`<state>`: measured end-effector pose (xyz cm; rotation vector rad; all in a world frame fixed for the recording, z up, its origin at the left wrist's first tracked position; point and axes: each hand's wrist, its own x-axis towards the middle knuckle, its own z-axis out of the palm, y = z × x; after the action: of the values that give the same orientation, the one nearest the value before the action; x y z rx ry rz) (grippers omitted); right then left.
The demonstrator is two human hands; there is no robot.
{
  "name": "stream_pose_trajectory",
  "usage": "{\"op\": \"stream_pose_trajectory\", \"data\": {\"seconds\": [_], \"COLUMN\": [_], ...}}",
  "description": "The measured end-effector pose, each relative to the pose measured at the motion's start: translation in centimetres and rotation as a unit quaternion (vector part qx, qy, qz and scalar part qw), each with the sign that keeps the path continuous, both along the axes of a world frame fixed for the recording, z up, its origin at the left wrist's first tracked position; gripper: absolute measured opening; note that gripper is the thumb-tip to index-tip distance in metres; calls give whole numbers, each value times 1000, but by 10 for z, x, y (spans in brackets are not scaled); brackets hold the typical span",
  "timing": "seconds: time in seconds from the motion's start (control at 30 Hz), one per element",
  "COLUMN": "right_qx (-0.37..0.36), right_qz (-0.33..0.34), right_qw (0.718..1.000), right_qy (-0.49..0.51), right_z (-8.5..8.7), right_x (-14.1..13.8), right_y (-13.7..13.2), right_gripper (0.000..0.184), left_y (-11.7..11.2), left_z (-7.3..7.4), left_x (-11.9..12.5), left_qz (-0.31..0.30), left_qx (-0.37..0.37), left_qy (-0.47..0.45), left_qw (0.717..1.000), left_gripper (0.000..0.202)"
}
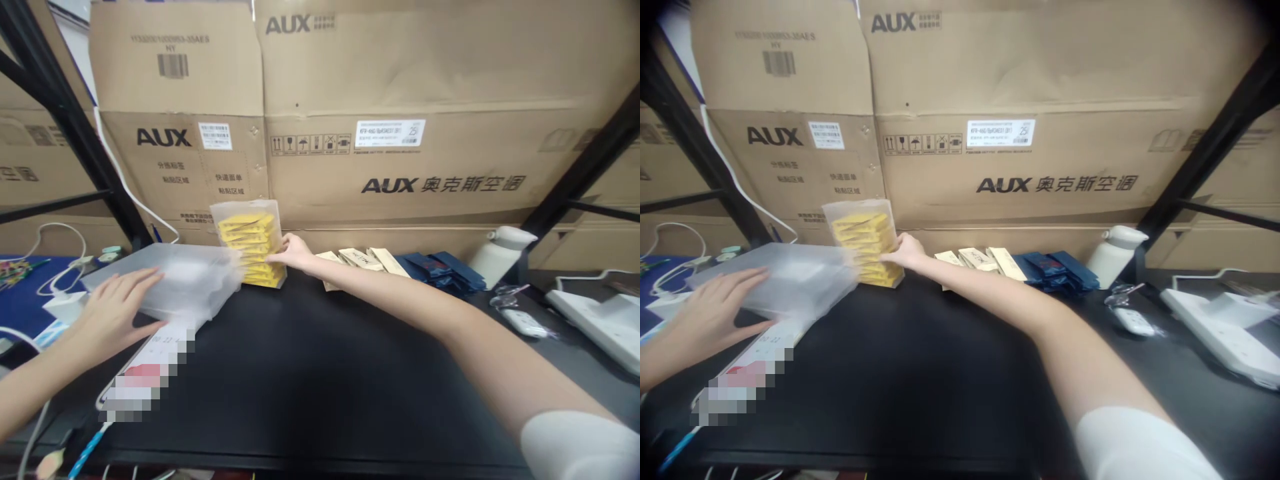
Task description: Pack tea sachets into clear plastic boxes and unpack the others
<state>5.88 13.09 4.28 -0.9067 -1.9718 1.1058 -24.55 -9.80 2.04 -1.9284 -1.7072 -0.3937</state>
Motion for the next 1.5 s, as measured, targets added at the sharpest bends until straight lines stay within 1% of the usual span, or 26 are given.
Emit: {"op": "stream_pose_trajectory", "data": {"seconds": [0.07, 0.1, 0.23, 0.33, 0.4, 0.5, 0.6, 0.7, 0.73, 0.77, 0.83, 0.87, 0.9, 0.93, 0.97, 1.0, 1.03, 1.07, 1.1, 1.13, 1.17, 1.2, 1.27, 1.33, 1.4, 1.5], "right_qx": [-12, -13, -20, -43, -55, -83, -117, -148, -157, -165, -174, -174, -169, -160, -148, -133, -117, -104, -95, -89, -87, -87, -90, -68, -30, -16], "right_qz": [-61, -78, -113, -116, -107, -82, -61, -46, -44, -43, -46, -54, -67, -84, -102, -120, -132, -136, -132, -120, -101, -76, -35, -24, -28, -32], "right_qw": [998, 996, 984, 974, 967, 956, 948, 941, 937, 934, 928, 925, 921, 916, 911, 905, 902, 903, 909, 917, 927, 938, 955, 964, 965, 952], "right_qy": [9, 32, 134, 190, 224, 270, 289, 302, 308, 315, 327, 334, 344, 357, 372, 385, 393, 393, 385, 370, 349, 326, 280, 256, 258, 303], "right_z": [11, 18, 48, 57, 52, 34, 10, -12, -18, -24, -32, -35, -38, -40, -43, -45, -48, -51, -54, -58, -62, -66, -73, -75, -72, -63], "right_x": [34, 51, 114, 155, 177, 198, 207, 207, 207, 206, 206, 207, 208, 209, 210, 211, 211, 211, 211, 210, 210, 209, 210, 211, 214, 218], "right_y": [-18, -28, -65, -82, -89, -98, -108, -116, -118, -119, -121, -122, -123, -124, -126, -128, -130, -132, -134, -137, -139, -141, -144, -146, -147, -142], "right_gripper": [51, 51, 49, 45, 44, 44, 46, 47, 47, 47, 48, 48, 48, 47, 47, 47, 47, 49, 53, 57, 60, 63, 62, 64, 71, 79], "left_y": [12, 18, 39, 49, 52, 56, 61, 65, 65, 64, 59, 56, 52, 49, 46, 45, 46, 49, 53, 58, 63, 68, 75, 78, 78, 79], "left_z": [1, 1, 5, 9, 12, 15, 16, 15, 14, 12, 6, 2, -2, -7, -11, -15, -19, -22, -23, -25, -26, -26, -25, -23, -19, -14], "left_x": [-4, -5, 0, 13, 24, 41, 54, 74, 85, 99, 133, 153, 174, 195, 215, 233, 249, 262, 271, 277, 280, 280, 275, 266, 256, 245], "left_qz": [-13, -18, -30, -19, -9, 12, 43, 44, 26, -18, -145, -202, -247, -278, -296, -307, -325, -332, -318, -295, -270, -238, -163, -86, -41, -31], "left_qx": [-21, -26, -20, -28, -28, -32, -32, 13, 29, 13, -31, -76, -137, -185, -217, -254, -281, -302, -306, -288, -273, -258, -233, -208, -187, -169], "left_qy": [4, 4, 1, 31, 51, 67, 70, 37, 14, -8, -76, -122, -171, -235, -318, -413, -506, -590, -665, -727, -773, -807, -855, -885, -898, -898], "left_qw": [1000, 999, 999, 999, 998, 997, 996, 998, 999, 1000, 986, 969, 944, 913, 874, 819, 748, 671, 603, 549, 505, 474, 433, 407, 396, 404], "left_gripper": [62, 61, 61, 64, 67, 68, 63, 64, 63, 61, 54, 47, 43, 43, 50, 64, 72, 69, 61, 52, 46, 42, 33, 25, 27, 36]}}
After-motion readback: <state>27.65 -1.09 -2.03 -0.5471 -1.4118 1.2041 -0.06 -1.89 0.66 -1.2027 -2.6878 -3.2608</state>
